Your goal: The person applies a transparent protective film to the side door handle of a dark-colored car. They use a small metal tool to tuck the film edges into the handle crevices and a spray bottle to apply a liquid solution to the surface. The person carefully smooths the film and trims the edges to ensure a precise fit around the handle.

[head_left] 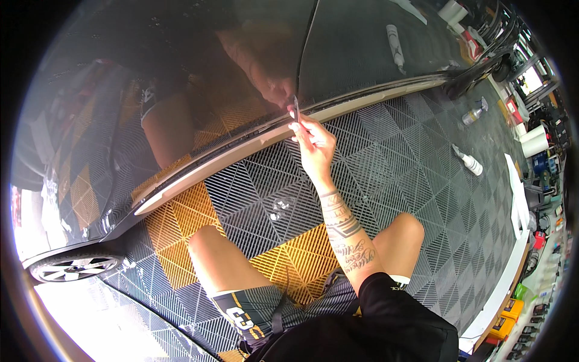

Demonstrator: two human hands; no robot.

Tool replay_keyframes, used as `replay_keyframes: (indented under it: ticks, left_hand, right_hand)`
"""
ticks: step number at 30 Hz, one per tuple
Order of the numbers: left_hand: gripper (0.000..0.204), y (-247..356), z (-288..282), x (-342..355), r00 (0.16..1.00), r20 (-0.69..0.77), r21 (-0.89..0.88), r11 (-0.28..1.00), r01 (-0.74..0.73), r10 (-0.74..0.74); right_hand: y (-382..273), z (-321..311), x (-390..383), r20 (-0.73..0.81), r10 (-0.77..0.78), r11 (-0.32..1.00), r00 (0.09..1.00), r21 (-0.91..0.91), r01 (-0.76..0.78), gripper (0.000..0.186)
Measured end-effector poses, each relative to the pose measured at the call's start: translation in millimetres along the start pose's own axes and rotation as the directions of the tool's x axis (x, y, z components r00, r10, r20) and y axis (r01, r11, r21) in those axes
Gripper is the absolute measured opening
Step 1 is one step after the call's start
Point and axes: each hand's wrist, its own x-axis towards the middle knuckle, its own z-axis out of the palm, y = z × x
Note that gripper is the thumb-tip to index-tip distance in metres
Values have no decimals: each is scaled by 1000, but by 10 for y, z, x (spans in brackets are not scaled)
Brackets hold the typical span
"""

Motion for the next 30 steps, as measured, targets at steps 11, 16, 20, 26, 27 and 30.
replay_keyframes:
  ticks: [11, 16, 20, 26, 27, 30]
  left_hand:
    - [29, 172, 202, -123, 999, 48, -30, 1000, 4, -3]
    - [28, 247, 277, -182, 997, 78, -29, 1000, -3, 6]
    - [28, 295, 338, -244, 995, 96, -34, 999, -3, 6]
    - [28, 344, 390, -330, 994, 110, -21, 1000, -4, 7]
    - [28, 343, 403, -354, 993, 114, -21, 1000, 0, 3]
    - [27, 374, 406, -363, 992, 127, -16, 1000, 2, 0]
  right_hand:
    - [378, 9, -111, 23, 102, 989, 994, 105, -104, 19]
    - [439, 30, -119, 12, 112, 993, 994, 20, -113, 19]
    - [546, 68, -151, 6, 111, 993, 994, 52, -111, 18]
    - [756, 149, -256, -64, 147, 982, 987, 132, -138, 14]
    - [792, 152, -284, -59, 160, 980, 985, 126, -152, 14]
    - [889, 158, -326, -54, 178, 978, 983, 124, -170, 14]
